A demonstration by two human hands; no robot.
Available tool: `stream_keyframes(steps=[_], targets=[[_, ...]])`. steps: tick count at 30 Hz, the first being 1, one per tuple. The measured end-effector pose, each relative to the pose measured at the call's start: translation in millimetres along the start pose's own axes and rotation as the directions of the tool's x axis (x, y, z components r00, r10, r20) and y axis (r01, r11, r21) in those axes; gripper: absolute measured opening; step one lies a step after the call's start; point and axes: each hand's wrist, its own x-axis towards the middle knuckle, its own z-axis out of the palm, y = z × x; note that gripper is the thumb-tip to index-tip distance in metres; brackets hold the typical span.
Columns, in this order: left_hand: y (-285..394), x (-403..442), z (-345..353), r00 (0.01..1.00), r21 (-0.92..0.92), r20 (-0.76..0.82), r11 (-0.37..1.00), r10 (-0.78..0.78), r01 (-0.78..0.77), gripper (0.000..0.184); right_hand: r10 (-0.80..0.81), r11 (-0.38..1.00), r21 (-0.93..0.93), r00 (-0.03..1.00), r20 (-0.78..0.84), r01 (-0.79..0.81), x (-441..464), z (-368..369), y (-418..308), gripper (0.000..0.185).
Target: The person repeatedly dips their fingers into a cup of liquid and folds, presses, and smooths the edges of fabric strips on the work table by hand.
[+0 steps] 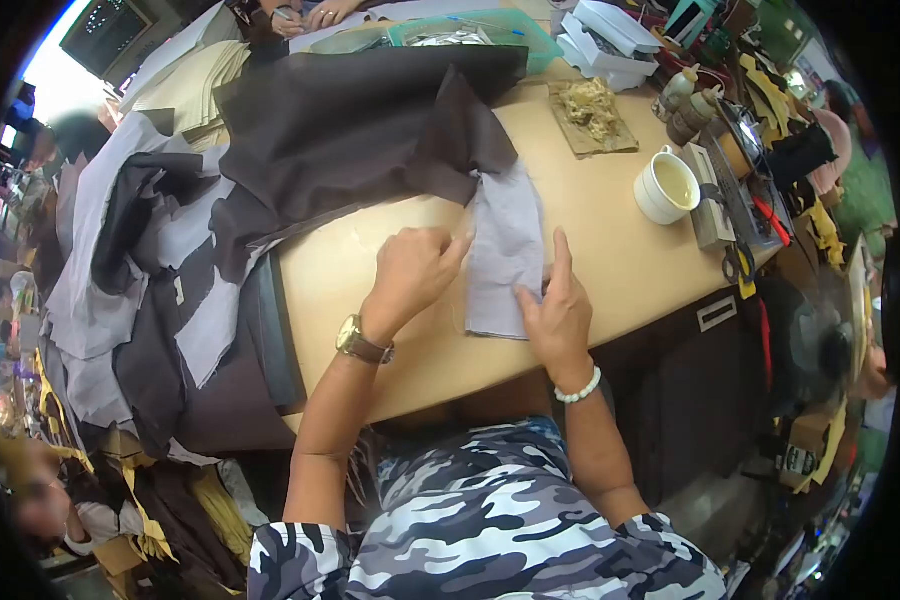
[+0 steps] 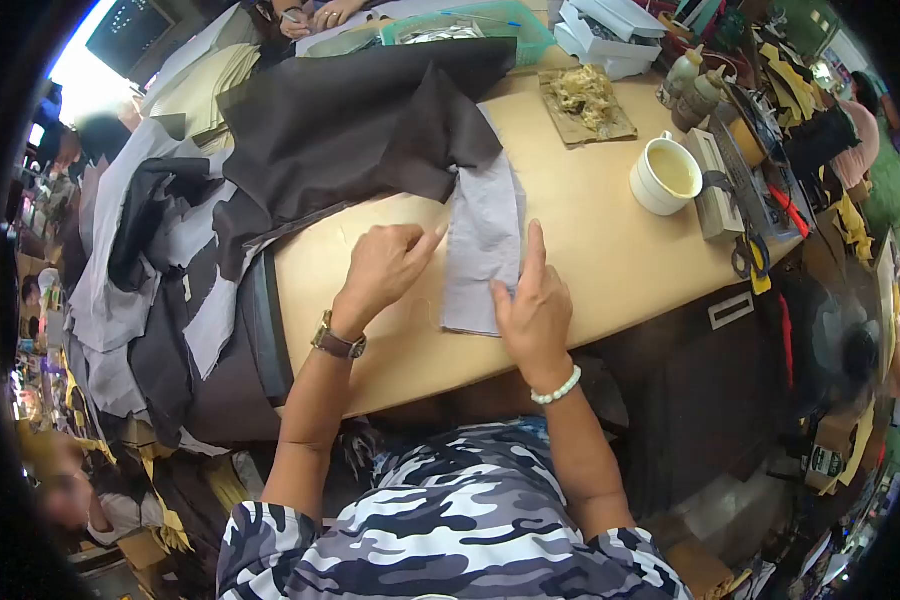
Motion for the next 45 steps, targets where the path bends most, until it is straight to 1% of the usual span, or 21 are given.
stream_keyframes(steps=[1, 3, 6, 8, 10, 13, 20, 23, 26, 29, 30, 32, 33, 34, 36, 38, 39, 41, 42, 44, 45], targets=[[-3.3, -0.8, 3.2, 0.996, -0.242, 0.077, 0.968, -0.04, 0.058, 0.033, 0.066, 0.991, 0.115, 0.995, 0.069, -0.074, 2.3, -0.6, 1.3, 0.087], [-12.3, 1.2, 14.7, 0.968, -0.65, 0.243, 0.73, -0.063, 0.21, 0.041, 0.127, 0.855, 0.493, 0.986, 0.108, -0.164, 15.1, -9.6, -1.3, 0.08], [-6.9, 19.3, 34.4, 0.959, -0.87, 0.273, 0.443, 0.072, 0.215, 0.04, 0.144, 0.609, 0.78, 0.987, 0.072, -0.146, 30.5, -25.2, -8.1, 0.075], [15.2, 35.0, 35.8, 0.967, -0.968, 0.244, 0.071, 0.068, 0.24, 0.034, 0.146, 0.5, 0.86, 0.989, 0.033, -0.102, 35.5, -33.9, -9.7, 0.079], [27.0, 61.7, 38.6, 0.969, -0.935, 0.242, -0.255, 0.05, 0.246, 0.025, 0.175, 0.442, 0.889, 0.984, 0.044, -0.119, 34.3, -37.8, -5.0, 0.084], [28.0, 98.9, 47.3, 0.958, -0.868, 0.286, -0.423, -0.002, 0.259, 0.016, 0.218, 0.392, 0.904, 0.972, 0.087, -0.169, 25.0, -39.7, 4.4, 0.093], [34.6, 117.9, 34.0, 0.949, -0.882, 0.241, -0.455, -0.203, 0.127, 0.008, 0.272, 0.295, 0.892, 0.925, 0.265, -0.342, 19.2, -21.8, 23.6, 0.099], [24.9, 136.4, 29.2, 0.93, -0.874, 0.247, -0.477, -0.273, 0.092, 0.01, 0.181, 0.295, 0.864, 0.912, 0.367, -0.407, 35.9, -14.5, 28.3, 0.091], [-11.8, 160.5, 13.4, 0.983, -0.814, 0.009, -0.572, -0.184, -0.1, 0.013, 0.116, 0.36, 0.874, 0.946, 0.304, -0.325, 61.4, -21.2, 9.4, 0.085], [-19.5, 155.1, -5.6, 0.984, -0.843, -0.069, -0.518, -0.162, -0.144, 0.016, 0.046, 0.391, 0.905, 0.986, 0.161, -0.166, 68.9, -26.4, -13.4, 0.078], [-21.2, 155.5, -6.5, 0.99, -0.882, -0.046, -0.46, -0.135, -0.104, 0.018, 0.092, 0.539, 0.829, 0.988, 0.12, -0.151, 66.0, -25.0, -10.0, 0.077], [-25.9, 162.7, 25.5, 0.941, -0.982, 0.096, -0.185, -0.323, 0.037, 0.018, 0.149, 0.79, 0.598, 0.988, 0.025, -0.135, 54.6, -26.9, 2.4, 0.074], [-24.9, 157.7, 39.5, 0.908, -0.992, 0.123, -0.017, -0.401, 0.127, 0.017, 0.187, 0.865, 0.461, 0.98, 0.067, -0.197, 47.0, -31.7, 9.3, 0.074], [-6.4, 134.9, 35.5, 0.899, -0.976, 0.017, 0.189, -0.439, 0.11, 0.023, 0.239, 0.914, 0.312, 0.966, 0.1, -0.259, 35.7, -37.9, 17.4, 0.073], [-2.2, 126.5, 34.6, 0.95, -0.905, 0.023, 0.398, -0.311, 0.152, 0.027, 0.362, 0.914, 0.121, 0.914, 0.185, -0.387, 20.4, -47.4, 17.4, 0.072], [7.0, 115.1, 22.3, 0.97, -0.714, 0.019, 0.676, -0.242, 0.183, 0.027, 0.115, 0.977, -0.179, 0.993, -0.001, -0.114, 14.7, -44.0, 20.7, 0.07], [4.0, 118.4, 28.5, 0.974, -0.668, -0.067, 0.735, -0.215, 0.116, 0.027, -0.036, 0.94, -0.341, 0.997, -0.061, 0.013, 13.6, -43.0, 21.3, 0.069], [-6.7, 132.0, 46.4, 0.96, -0.551, -0.239, 0.834, -0.144, -0.013, 0.028, -0.216, 0.938, -0.307, 0.965, -0.148, 0.162, 35.1, -42.4, 8.7, 0.068], [-8.5, 134.5, 54.0, 0.911, -0.485, -0.405, 0.864, -0.084, -0.136, 0.03, -0.301, 0.927, -0.291, 0.934, -0.194, 0.238, 49.5, -38.1, 1.5, 0.067], [-8.5, 135.5, 65.9, 0.727, -0.292, -0.684, 0.893, 0.056, -0.344, 0.033, -0.317, 0.947, 0.005, 0.938, -0.139, 0.321, 73.5, -20.7, -9.2, 0.066], [-8.3, 131.6, 65.1, 0.782, -0.318, -0.622, 0.9, 0.04, -0.299, 0.036, -0.311, 0.947, 0.048, 0.944, -0.111, 0.318, 84.3, -9.0, -5.8, 0.068]])
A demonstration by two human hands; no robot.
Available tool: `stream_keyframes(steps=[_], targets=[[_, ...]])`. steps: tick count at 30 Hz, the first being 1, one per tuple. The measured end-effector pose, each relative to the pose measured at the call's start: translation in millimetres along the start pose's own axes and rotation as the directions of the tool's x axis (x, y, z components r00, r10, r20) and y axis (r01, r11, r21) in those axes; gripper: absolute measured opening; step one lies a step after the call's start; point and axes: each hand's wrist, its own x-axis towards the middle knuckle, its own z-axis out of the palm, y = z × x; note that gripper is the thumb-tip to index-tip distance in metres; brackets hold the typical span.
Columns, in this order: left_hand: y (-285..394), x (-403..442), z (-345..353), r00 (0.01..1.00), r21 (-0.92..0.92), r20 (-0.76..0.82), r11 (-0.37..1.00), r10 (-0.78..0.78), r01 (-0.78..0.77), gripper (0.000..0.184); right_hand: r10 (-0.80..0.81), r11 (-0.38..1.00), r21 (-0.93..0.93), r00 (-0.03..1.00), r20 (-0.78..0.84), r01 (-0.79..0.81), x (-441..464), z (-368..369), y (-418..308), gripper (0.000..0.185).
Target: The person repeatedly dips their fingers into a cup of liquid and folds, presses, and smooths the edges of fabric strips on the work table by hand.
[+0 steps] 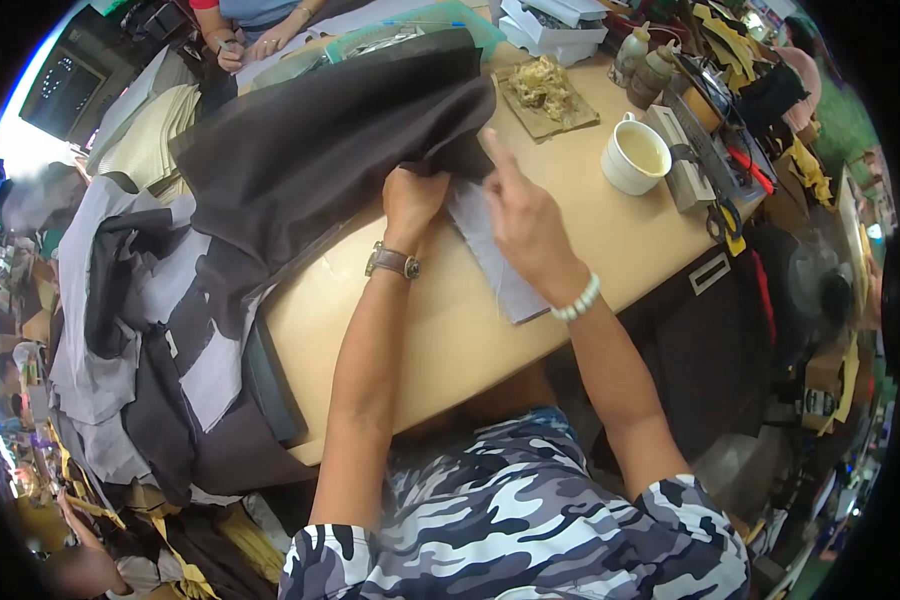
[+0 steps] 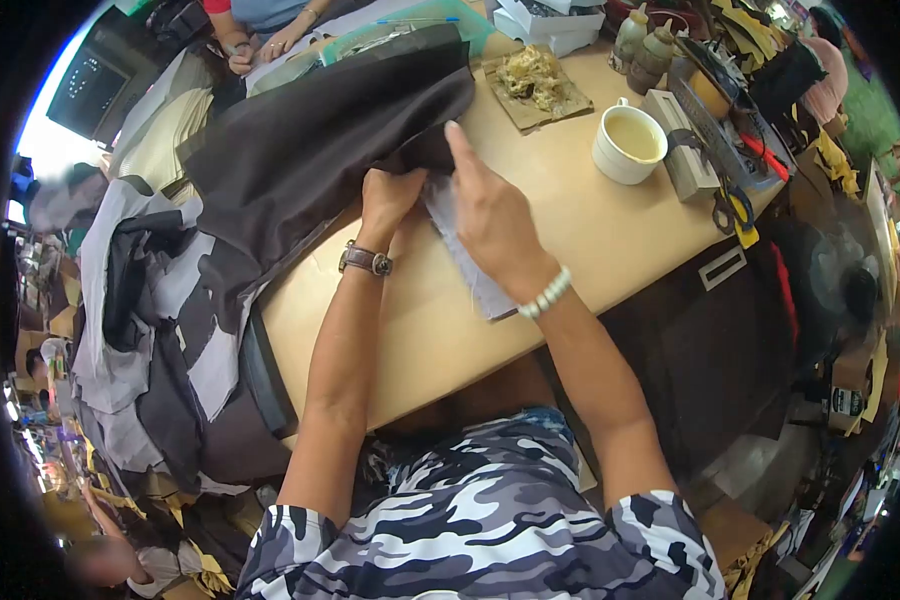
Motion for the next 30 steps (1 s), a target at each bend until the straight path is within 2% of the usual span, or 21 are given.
stream_keyframes(steps=[2, 5, 8, 9, 10, 12, 14, 15, 16, 18, 19, 20, 21, 22, 24, 25, 26, 28, 29, 30], targets=[[11.8, 2.6, -12.9, 0.987, 0.029, 0.123, 0.995, -0.101, 0.098, 0.042, 0.006, 0.996, 0.085, 0.998, 0.055, -0.01, 4.8, 29.9, 21.6, 0.072], [48.9, -0.5, -50.4, 0.939, 0.251, 0.198, 0.94, -0.282, 0.23, 0.041, 0.077, 0.97, 0.222, 0.993, 0.092, -0.096, -7.0, 46.9, 42.8, 0.078], [66.4, -10.9, -70.7, 0.874, 0.066, 0.402, 0.961, -0.272, 0.269, 0.042, 0.017, 0.99, 0.137, 0.999, 0.031, -0.021, -9.0, 46.9, 40.0, 0.086], [64.5, -20.9, -63.2, 0.937, -0.11, 0.349, 0.992, -0.02, 0.062, 0.04, 0.02, 0.994, 0.108, 1.0, 0.024, -0.022, -7.9, 47.8, 41.1, 0.087], [69.9, -26.2, -56.9, 0.94, -0.2, 0.296, 0.974, 0.167, -0.11, 0.033, 0.021, 0.996, 0.082, 1.0, 0.023, -0.023, -8.1, 50.1, 41.9, 0.088], [57.9, -24.6, -36.0, 0.881, 0.02, 0.387, 0.953, 0.27, -0.301, 0.019, -0.002, 0.998, 0.058, 1.0, 0.018, 0.001, -9.3, 54.1, 42.5, 0.091], [33.5, -17.8, -22.2, 0.847, 0.177, 0.341, 0.857, 0.409, -0.485, 0.016, -0.048, 0.998, 0.05, 0.999, -0.004, 0.049, -7.3, 54.4, 44.6, 0.093], [25.4, -12.3, -20.5, 0.815, 0.253, 0.327, 0.786, 0.479, -0.563, 0.017, -0.031, 0.998, 0.063, 0.999, 0.036, 0.029, -8.3, 54.6, 45.7, 0.09], [23.3, -6.0, -25.9, 0.824, 0.333, 0.423, 0.781, 0.378, -0.529, 0.023, -0.043, 0.998, 0.039, 0.998, 0.046, 0.041, -9.3, 53.1, 45.2, 0.091], [16.0, 2.0, -33.7, 0.842, 0.418, 0.154, 0.738, 0.518, -0.53, 0.025, -0.07, 0.998, -0.002, 0.995, 0.068, 0.07, -9.2, 52.7, 42.7, 0.092], [5.4, 8.4, -36.5, 0.873, 0.484, 0.145, 0.737, 0.465, -0.472, 0.026, -0.059, 0.998, 0.019, 0.995, 0.081, 0.057, -9.3, 50.9, 40.5, 0.088], [-5.2, 15.2, -39.1, 0.903, 0.549, 0.129, 0.729, 0.41, -0.41, 0.027, -0.096, 0.994, -0.049, 0.994, 0.057, 0.099, -9.5, 53.5, 42.0, 0.086], [-8.6, 19.4, -43.3, 0.952, 0.482, 0.14, 0.822, 0.271, -0.304, 0.029, -0.134, 0.984, -0.116, 0.99, 0.036, 0.138, -9.7, 57.7, 44.4, 0.084], [-10.2, 18.0, -44.1, 0.962, 0.447, 0.148, 0.852, 0.23, -0.272, 0.028, -0.174, 0.967, -0.185, 0.985, 0.017, 0.175, -10.0, 60.4, 45.8, 0.083], [-10.3, 17.1, -42.8, 0.975, 0.376, 0.163, 0.904, 0.153, -0.205, 0.027, -0.227, 0.948, -0.198, 0.965, 0.131, 0.25, -11.8, 60.4, 45.3, 0.076], [-9.7, 13.4, -41.1, 0.97, 0.389, 0.108, 0.889, 0.216, -0.241, 0.029, -0.252, 0.935, -0.204, 0.949, 0.188, 0.289, -13.2, 58.6, 43.2, 0.073], [-8.2, 8.7, -36.9, 0.957, 0.323, 0.009, 0.905, 0.289, -0.276, 0.028, -0.256, 0.938, -0.176, 0.941, 0.223, 0.297, -16.4, 54.7, 40.4, 0.072], [-7.9, 1.4, -34.8, 0.928, 0.322, 0.044, 0.874, 0.371, -0.365, 0.03, -0.263, 0.944, -0.118, 0.92, 0.291, 0.307, -27.5, 36.6, 24.1, 0.071], [-2.5, 0.0, -36.2, 0.927, 0.308, 0.018, 0.88, 0.374, -0.361, 0.029, -0.262, 0.937, -0.136, 0.905, 0.335, 0.321, -37.3, 27.5, 19.0, 0.071], [-4.3, -0.5, -37.1, 0.935, 0.3, 0.068, 0.886, 0.349, -0.352, 0.028, -0.258, 0.929, -0.154, 0.887, 0.382, 0.337, -50.4, 17.6, 14.6, 0.07]])
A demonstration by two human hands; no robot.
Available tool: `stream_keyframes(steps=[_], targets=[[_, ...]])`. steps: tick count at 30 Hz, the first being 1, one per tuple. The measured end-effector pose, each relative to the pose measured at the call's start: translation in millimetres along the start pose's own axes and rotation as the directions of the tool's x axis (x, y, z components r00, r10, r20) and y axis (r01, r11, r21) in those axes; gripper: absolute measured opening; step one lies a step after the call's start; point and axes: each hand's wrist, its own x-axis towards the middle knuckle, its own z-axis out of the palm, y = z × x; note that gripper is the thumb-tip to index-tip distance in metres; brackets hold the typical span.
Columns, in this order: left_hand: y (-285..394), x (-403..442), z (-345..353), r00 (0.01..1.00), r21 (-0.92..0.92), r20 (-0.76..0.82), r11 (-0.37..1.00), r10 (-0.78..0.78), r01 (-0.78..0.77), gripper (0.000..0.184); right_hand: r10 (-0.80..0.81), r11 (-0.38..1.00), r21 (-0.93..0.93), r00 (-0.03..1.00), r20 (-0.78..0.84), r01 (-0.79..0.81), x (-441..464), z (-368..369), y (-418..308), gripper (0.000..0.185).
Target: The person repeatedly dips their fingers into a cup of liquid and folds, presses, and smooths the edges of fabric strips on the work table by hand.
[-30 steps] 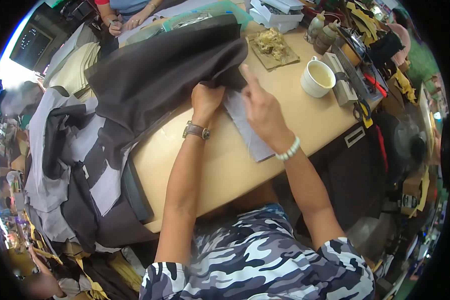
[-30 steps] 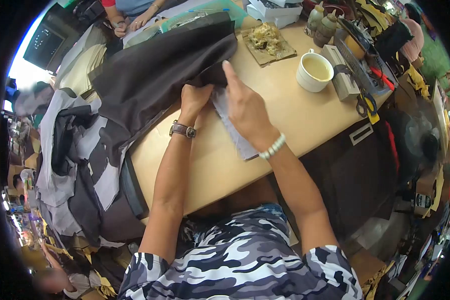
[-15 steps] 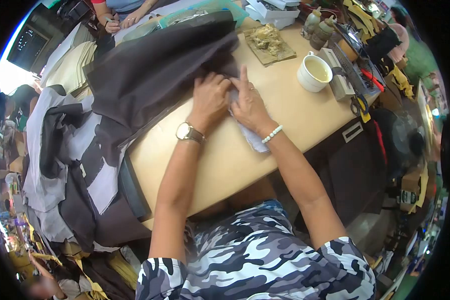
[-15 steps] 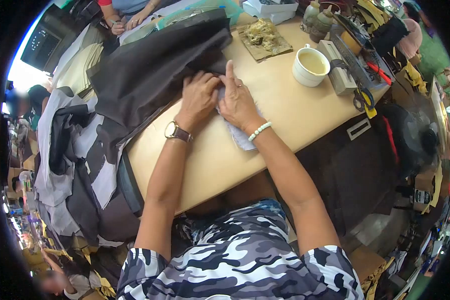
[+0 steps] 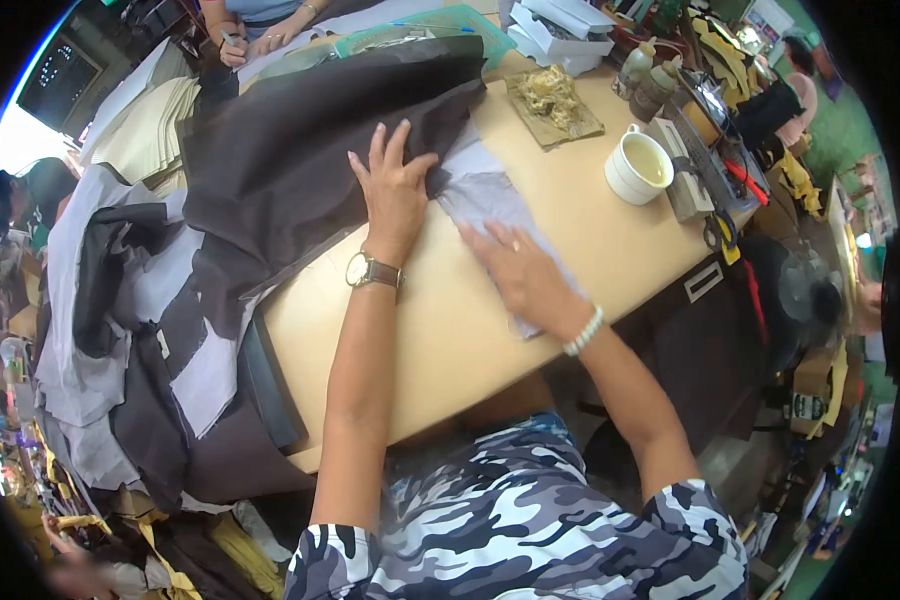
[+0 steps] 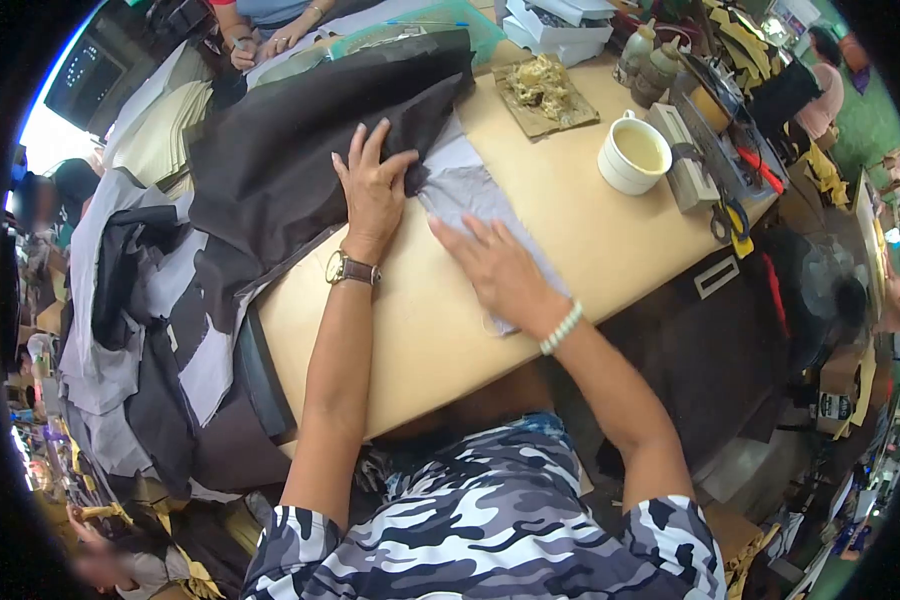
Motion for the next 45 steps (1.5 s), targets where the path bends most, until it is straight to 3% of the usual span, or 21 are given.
stream_keyframes(steps=[4, 6, 7, 10, 12, 14, 18, 21, 26, 29, 32, 38, 41, 42, 45], targets=[[-5.1, 1.3, 2.6, 0.988, -0.096, 0.122, 0.989, -0.096, 0.108, 0.02, 0.06, 0.997, 0.037, 0.997, 0.043, -0.061, -57.3, -21.4, -33.7, 0.063], [-1.4, 3.8, 2.3, 0.975, -0.175, 0.147, 0.966, -0.167, 0.192, 0.02, 0.229, 0.911, 0.327, 0.967, 0.107, -0.252, -69.9, -39.9, -46.0, 0.055], [1.2, 4.7, -0.4, 0.972, -0.173, 0.158, 0.965, -0.171, 0.198, 0.033, 0.308, 0.819, 0.458, 0.939, 0.156, -0.345, -73.3, -48.0, -47.2, 0.052], [10.1, 6.4, -4.7, 0.967, -0.091, 0.178, 0.975, -0.183, 0.202, 0.042, 0.229, 0.973, 0.046, 0.958, -0.172, -0.225, -65.8, -77.3, -9.0, 0.041], [11.6, 4.8, 2.1, 0.967, -0.091, 0.153, 0.972, -0.203, 0.218, 0.047, 0.329, 0.883, -0.186, 0.851, -0.409, -0.43, -42.7, -105.5, 20.1, 0.041], [12.8, 3.5, 2.5, 0.969, -0.058, 0.142, 0.976, -0.201, 0.211, 0.047, 0.346, 0.73, -0.435, 0.834, -0.43, -0.527, -38.1, -131.2, 66.2, 0.042], [14.1, 4.1, 4.2, 0.999, -0.116, -0.014, 0.992, -0.051, 0.049, 0.04, 0.483, 0.644, -0.503, 0.816, -0.318, -0.577, -51.4, -141.0, 134.7, 0.046], [13.7, 3.4, 3.4, 0.998, -0.16, 0.019, 0.985, 0.061, -0.057, 0.032, 0.548, 0.616, -0.531, 0.801, -0.241, -0.581, -48.9, -138.7, 143.7, 0.045], [12.6, 1.0, 5.3, 1.0, -0.121, 0.018, 0.993, 0.004, -0.002, 0.027, 0.593, 0.565, -0.591, 0.781, -0.194, -0.576, -44.8, -132.3, 145.1, 0.041], [12.5, 2.4, 6.5, 0.999, -0.15, 0.013, 0.988, -0.033, 0.034, 0.028, 0.607, 0.575, -0.539, 0.763, -0.222, -0.615, -42.8, -138.7, 138.0, 0.035], [12.6, 1.7, 7.1, 0.999, -0.19, 0.008, 0.98, -0.052, 0.053, 0.03, 0.517, 0.607, -0.475, 0.771, -0.372, -0.637, -47.4, -142.2, 135.6, 0.028], [7.8, 0.2, 10.0, 0.999, -0.239, -0.02, 0.97, -0.047, 0.041, 0.032, 0.515, 0.643, -0.502, 0.812, -0.275, -0.578, -41.3, -144.1, 114.4, 0.021], [7.7, -0.2, 9.1, 0.998, -0.264, -0.041, 0.964, -0.047, 0.035, 0.031, 0.362, 0.866, -0.312, 0.92, -0.15, -0.391, -28.5, -142.2, 120.3, 0.025], [7.6, 0.6, 9.3, 0.998, -0.271, -0.05, 0.962, -0.048, 0.033, 0.03, 0.354, 0.912, -0.168, 0.924, -0.144, -0.376, -17.5, -139.6, 106.9, 0.027], [7.5, 1.1, 9.2, 0.996, -0.27, -0.085, 0.963, -0.036, 0.012, 0.032, 0.278, 0.939, 0.238, 0.956, -0.098, -0.248, 26.5, -108.9, 51.7, 0.034]])
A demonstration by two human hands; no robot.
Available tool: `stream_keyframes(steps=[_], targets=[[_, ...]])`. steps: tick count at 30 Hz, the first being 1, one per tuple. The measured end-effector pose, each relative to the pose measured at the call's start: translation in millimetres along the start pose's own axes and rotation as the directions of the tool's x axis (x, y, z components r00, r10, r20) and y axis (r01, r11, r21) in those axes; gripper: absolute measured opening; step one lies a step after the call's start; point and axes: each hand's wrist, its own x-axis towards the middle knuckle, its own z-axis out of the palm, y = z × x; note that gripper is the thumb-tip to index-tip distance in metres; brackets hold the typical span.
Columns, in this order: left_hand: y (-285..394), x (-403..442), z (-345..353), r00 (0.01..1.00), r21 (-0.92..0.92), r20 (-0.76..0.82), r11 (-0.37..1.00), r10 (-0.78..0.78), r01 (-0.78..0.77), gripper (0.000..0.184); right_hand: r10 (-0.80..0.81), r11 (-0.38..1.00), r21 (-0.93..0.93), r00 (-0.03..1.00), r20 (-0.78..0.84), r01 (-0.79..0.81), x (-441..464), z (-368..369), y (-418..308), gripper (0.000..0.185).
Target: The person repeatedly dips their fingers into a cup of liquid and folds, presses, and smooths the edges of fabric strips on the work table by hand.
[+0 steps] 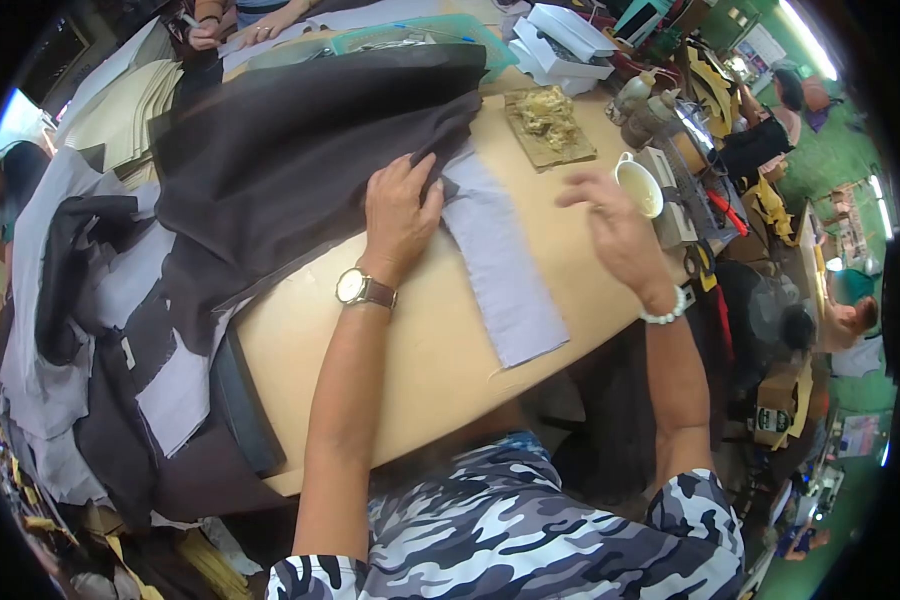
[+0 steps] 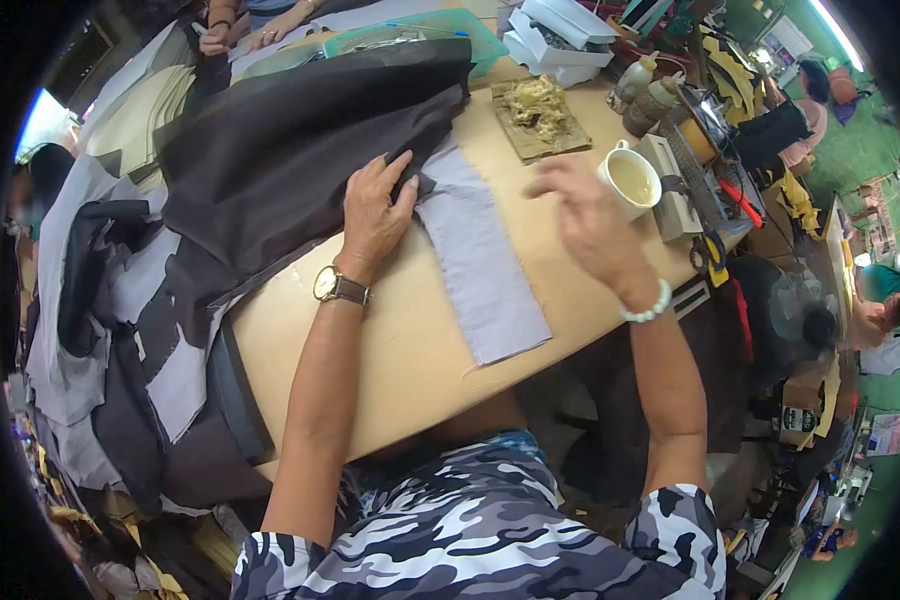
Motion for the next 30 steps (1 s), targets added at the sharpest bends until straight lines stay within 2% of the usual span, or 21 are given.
stream_keyframes(steps=[1, 3, 6, 12, 15, 18, 21, 24, 27, 30], targets=[[0.7, 0.0, 0.1, 1.0, 0.0, -0.004, 1.0, 0.0, 0.0, 0.033, -0.065, 0.991, 0.116, 0.997, 0.044, 0.059, 4.9, 17.1, -7.6, 0.036], [1.9, 0.5, -0.9, 0.999, -0.027, 0.012, 0.999, -0.033, 0.033, 0.034, -0.151, 0.965, 0.232, 0.984, 0.096, 0.126, 12.1, 48.7, -16.7, 0.037], [2.3, 1.0, -3.9, 0.995, -0.046, 0.05, 0.995, -0.085, 0.087, 0.031, -0.017, 0.947, 0.318, 0.985, 0.17, -0.038, 19.9, 86.0, -0.4, 0.037], [-0.6, 1.3, -6.0, 0.996, -0.05, 0.033, 0.996, -0.078, 0.079, 0.027, -0.131, 0.977, 0.175, 0.99, 0.05, 0.12, 19.8, 110.9, 14.5, 0.034], [-3.7, 0.9, -4.2, 0.992, -0.048, 0.052, 0.992, -0.114, 0.116, 0.026, -0.119, 0.987, 0.115, 0.99, 0.077, 0.11, 20.1, 112.9, 12.4, 0.034], [-5.0, 1.4, -4.4, 0.984, -0.054, 0.091, 0.986, -0.154, 0.16, 0.026, -0.2, 0.977, -0.064, 0.978, 0.065, 0.204, 19.4, 118.0, 14.1, 0.033], [-6.8, 1.4, -3.5, 0.988, -0.066, 0.076, 0.988, -0.134, 0.139, 0.026, -0.272, 0.93, -0.236, 0.96, 0.074, 0.281, 15.6, 114.6, 3.5, 0.029], [-9.0, 0.4, -2.2, 0.993, -0.044, 0.049, 0.993, -0.107, 0.11, 0.026, -0.322, 0.923, -0.196, 0.944, 0.074, 0.331, 10.7, 115.3, 10.7, 0.024], [-6.7, 0.8, -3.4, 0.995, -0.036, 0.037, 0.995, -0.091, 0.092, 0.026, -0.253, 0.957, -0.138, 0.967, 0.044, 0.256, 11.3, 111.0, 7.4, 0.02], [-2.6, 1.8, -5.8, 0.983, -0.077, 0.086, 0.983, -0.162, 0.168, 0.026, -0.23, 0.944, -0.228, 0.971, 0.071, 0.24, 16.9, 114.4, 0.5, 0.022]])
